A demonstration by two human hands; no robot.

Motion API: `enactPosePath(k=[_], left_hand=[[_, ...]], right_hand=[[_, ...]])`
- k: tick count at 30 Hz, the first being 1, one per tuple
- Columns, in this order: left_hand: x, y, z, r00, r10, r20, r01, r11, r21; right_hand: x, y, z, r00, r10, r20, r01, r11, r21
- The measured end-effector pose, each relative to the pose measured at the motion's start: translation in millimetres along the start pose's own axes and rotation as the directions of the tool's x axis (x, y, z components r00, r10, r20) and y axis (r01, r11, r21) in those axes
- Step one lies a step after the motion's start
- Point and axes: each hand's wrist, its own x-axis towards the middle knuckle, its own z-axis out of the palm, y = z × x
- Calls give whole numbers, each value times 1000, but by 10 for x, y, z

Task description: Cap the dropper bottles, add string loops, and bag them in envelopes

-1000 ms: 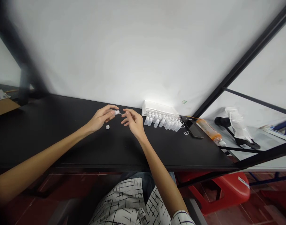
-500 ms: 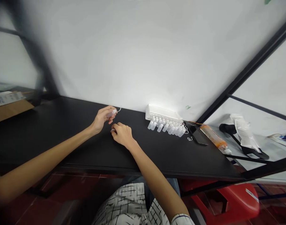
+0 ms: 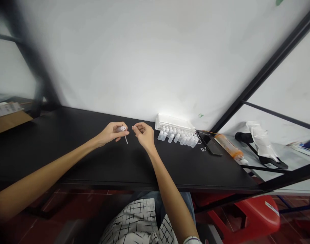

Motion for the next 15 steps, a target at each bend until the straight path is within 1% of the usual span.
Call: enactPosePath(k=[2, 3, 5, 8, 11, 13, 15], left_hand=[[-2, -18, 6, 999, -26, 30, 26, 999, 23], [-1, -31, 9, 998, -39, 45, 37, 998, 40], [2, -61, 13, 995, -66, 74, 61, 996, 68], [14, -99, 18, 989, -117, 93, 112, 992, 66], [31, -121, 20, 981, -159, 112, 159, 987, 6], [40, -125, 18, 978, -169, 121, 173, 985, -27], [43, -122, 12, 978, -174, 119, 175, 985, -3]], right_hand=[[9, -25, -22, 1000, 3, -29, 2, 985, 171], [4, -43, -27, 999, 3, -40, 5, 977, 213], [-16, -80, -29, 1000, -21, -17, 25, 973, 228], [-47, -109, -28, 996, -76, 39, 70, 988, 140], [-63, -100, -39, 990, -125, 66, 124, 992, 18], [-64, -85, -52, 986, -149, 80, 151, 988, -24], [-60, -68, -63, 981, -163, 100, 168, 985, -40]])
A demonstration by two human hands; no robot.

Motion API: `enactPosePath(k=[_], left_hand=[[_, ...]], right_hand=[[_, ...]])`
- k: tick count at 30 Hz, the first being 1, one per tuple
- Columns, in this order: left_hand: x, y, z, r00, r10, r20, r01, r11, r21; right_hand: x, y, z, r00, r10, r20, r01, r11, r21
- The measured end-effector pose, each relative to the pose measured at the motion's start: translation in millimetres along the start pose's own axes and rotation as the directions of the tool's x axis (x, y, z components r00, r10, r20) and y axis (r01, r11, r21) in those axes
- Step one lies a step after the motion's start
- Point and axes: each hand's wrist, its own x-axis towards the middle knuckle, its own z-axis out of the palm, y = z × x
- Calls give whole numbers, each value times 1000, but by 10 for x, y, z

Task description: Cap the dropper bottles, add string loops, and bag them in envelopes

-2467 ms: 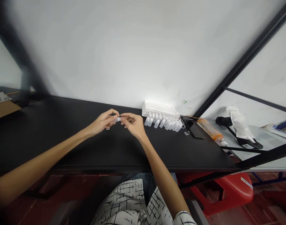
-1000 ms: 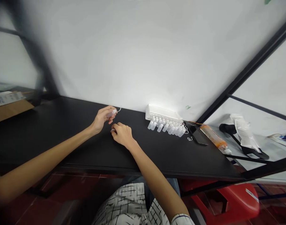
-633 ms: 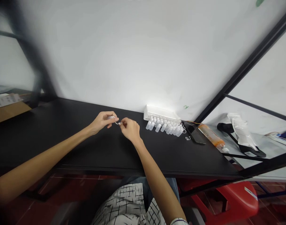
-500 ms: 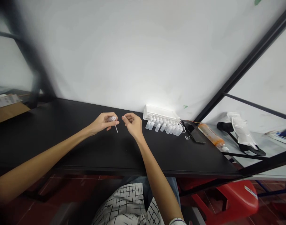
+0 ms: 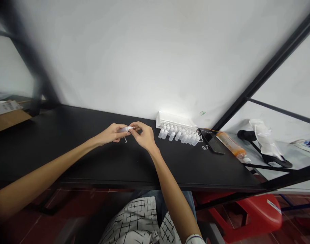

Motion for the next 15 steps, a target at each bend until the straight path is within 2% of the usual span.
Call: enactPosePath(k=[3, 5, 9, 12, 15], left_hand=[[-5, 5, -9, 999, 33, -37, -27, 986, 163], [-9, 3, -9, 992, 107, -69, -86, 961, 264], [-16, -7, 9, 969, 224, -106, -175, 921, 348], [-30, 5, 34, 965, 247, -94, -187, 891, 414], [-47, 38, 64, 962, 263, -78, -195, 856, 479]], right_hand=[[1, 29, -13, 1000, -18, 18, 18, 1000, 7], [0, 47, -20, 999, -25, 24, 25, 1000, 17], [-3, 66, -24, 999, 3, 43, -4, 1000, 29], [-8, 66, -11, 998, 28, 47, -29, 999, 19], [-22, 59, 9, 998, 38, 52, -34, 996, -82]])
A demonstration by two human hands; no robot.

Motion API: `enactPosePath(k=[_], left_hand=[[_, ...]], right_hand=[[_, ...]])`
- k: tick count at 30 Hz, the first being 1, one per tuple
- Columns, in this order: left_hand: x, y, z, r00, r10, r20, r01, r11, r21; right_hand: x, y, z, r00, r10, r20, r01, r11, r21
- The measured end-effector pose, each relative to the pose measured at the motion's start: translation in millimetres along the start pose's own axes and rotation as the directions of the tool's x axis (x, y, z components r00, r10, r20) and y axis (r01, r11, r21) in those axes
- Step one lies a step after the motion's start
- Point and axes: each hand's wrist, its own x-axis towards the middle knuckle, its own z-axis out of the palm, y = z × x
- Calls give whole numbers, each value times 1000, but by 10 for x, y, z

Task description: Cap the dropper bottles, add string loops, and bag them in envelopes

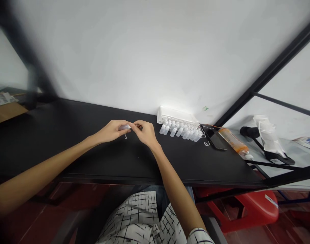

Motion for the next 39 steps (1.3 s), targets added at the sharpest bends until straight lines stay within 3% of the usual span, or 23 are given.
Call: enactPosePath(k=[5, 9, 11, 14, 17, 23, 29, 35, 39], left_hand=[[2, 35, -3, 996, 51, 76, -55, 997, 50], [12, 3, -25, 998, 19, 58, -25, 995, 95], [14, -5, -38, 999, 12, 46, -16, 995, 100], [11, 2, -43, 998, 20, 52, -25, 995, 98], [8, 2, -26, 997, 39, 62, -44, 994, 95], [4, -6, -10, 997, 24, 70, -31, 995, 100], [-4, 38, -49, 998, -15, 61, 11, 998, 63], [-16, 39, -17, 998, 17, 56, -24, 990, 140], [-15, 65, -46, 997, -51, 59, 45, 992, 114]], right_hand=[[-19, -11, -12, 996, 81, 20, -77, 983, -168], [3, -4, -77, 997, 75, 14, -76, 996, 45], [16, 3, -95, 997, 43, 60, -53, 984, 172], [23, 21, -77, 992, 15, 129, -44, 973, 226], [15, 37, -34, 994, 16, 109, -35, 985, 171], [-15, -15, -28, 996, 33, 84, -20, 988, -152], [-21, -56, -38, 998, -18, 66, 19, 1000, -11], [-27, -53, 1, 994, 23, 108, -9, 991, -131], [-40, -56, 15, 996, 40, 76, -31, 993, -112]])
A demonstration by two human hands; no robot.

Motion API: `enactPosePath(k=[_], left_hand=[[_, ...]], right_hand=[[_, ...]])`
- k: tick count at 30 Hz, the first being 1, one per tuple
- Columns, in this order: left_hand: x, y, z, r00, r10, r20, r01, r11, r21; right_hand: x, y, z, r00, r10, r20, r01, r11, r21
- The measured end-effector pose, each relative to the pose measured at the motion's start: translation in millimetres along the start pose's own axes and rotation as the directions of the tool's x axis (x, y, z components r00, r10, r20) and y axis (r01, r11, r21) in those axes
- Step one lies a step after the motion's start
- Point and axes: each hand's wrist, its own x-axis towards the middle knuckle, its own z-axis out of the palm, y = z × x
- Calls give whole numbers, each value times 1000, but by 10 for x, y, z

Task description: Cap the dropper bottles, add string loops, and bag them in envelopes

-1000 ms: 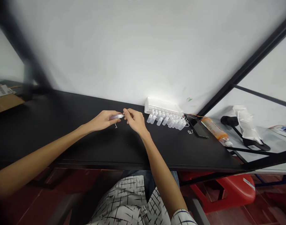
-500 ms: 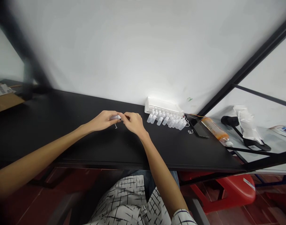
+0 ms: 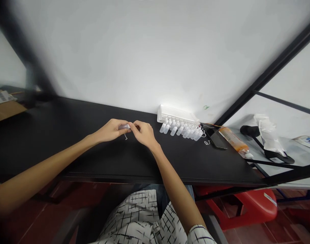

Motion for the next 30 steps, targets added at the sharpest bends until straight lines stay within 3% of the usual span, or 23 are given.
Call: enactPosePath(k=[4, 7, 10, 13, 18, 21, 26, 30], left_hand=[[2, 18, -33, 1000, -15, 14, 16, 998, -53], [7, 22, -8, 1000, 23, -1, -23, 999, -33], [14, 13, 42, 997, 65, -42, -65, 998, 8], [25, -15, 68, 999, 30, -20, -31, 999, -37], [51, -83, 44, 999, -11, 40, 17, 990, -141], [53, -107, 45, 998, 6, 55, 1, 992, -128], [35, -108, 88, 993, 111, -37, -111, 994, 19], [36, -86, 88, 987, 124, -102, -122, 992, 30]], right_hand=[[-9, -23, 12, 999, -30, -18, 31, 998, 63], [-10, -40, 25, 998, -41, -43, 40, 999, -7], [-4, -43, 25, 1000, 23, -19, -25, 997, -76], [7, -25, 6, 998, 65, 12, -65, 996, -63], [18, 18, -28, 998, -41, -49, 41, 999, -5], [14, 24, -29, 998, -69, -13, 69, 997, -27], [7, 7, 8, 999, -29, 43, 32, 996, -80], [32, 25, 57, 999, 37, 9, -37, 999, 23]])
